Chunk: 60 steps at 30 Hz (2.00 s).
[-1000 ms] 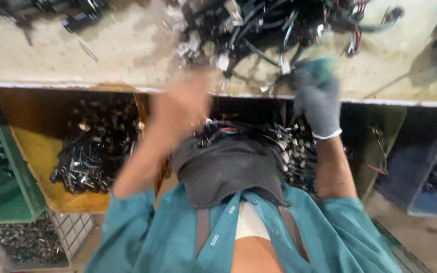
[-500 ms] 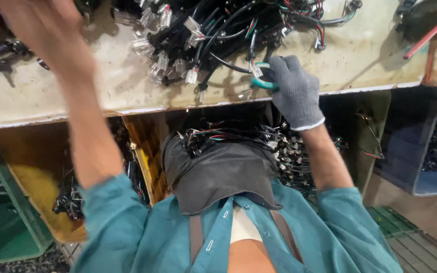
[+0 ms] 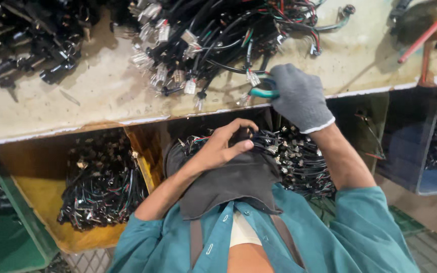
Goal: The person transfers a bundle of wires from a bin onto a workbench, then uses pliers to cut the black outer sheath and individual colored wires from each harness. Cut pieces are dropped into a lower bin. The process is repeated for multiple wire harnesses.
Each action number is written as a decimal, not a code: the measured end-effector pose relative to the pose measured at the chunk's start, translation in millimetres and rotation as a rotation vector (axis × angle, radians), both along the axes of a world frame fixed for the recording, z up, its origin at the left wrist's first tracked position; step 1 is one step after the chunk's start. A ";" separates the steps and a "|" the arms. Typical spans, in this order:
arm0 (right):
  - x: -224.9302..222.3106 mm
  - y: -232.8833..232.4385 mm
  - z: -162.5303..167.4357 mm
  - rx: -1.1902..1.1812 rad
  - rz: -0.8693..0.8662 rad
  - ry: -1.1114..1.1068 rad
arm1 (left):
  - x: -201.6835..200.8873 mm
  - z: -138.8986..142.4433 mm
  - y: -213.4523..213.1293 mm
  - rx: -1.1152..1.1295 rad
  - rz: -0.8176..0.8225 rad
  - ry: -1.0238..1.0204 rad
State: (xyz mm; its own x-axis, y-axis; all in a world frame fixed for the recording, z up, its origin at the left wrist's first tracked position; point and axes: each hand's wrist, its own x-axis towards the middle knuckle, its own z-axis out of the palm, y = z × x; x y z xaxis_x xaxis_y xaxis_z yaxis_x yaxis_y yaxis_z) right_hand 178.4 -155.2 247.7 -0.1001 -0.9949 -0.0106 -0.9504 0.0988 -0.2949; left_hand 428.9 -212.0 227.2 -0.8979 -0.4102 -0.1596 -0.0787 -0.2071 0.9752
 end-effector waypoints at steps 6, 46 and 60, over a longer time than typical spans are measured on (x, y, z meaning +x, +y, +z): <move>-13.4 -11.5 -7.0 -0.075 0.193 0.003 | 4.2 -29.0 4.4 0.026 0.103 0.087; 60.6 -88.8 19.9 -0.258 -0.172 -1.422 | 12.7 5.0 46.8 -0.934 -0.478 -0.454; 29.6 -19.0 44.0 -0.476 0.070 -0.035 | 64.2 2.7 -130.2 -1.304 0.774 -0.412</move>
State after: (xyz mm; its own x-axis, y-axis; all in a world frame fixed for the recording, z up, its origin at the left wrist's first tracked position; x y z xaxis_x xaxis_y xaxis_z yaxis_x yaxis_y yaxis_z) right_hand 208.0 -174.2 291.6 -0.0408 -0.8942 0.4459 -0.9387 -0.1186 -0.3238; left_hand 493.1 -342.2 229.9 -0.3981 -0.7775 0.4868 -0.6515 0.6132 0.4467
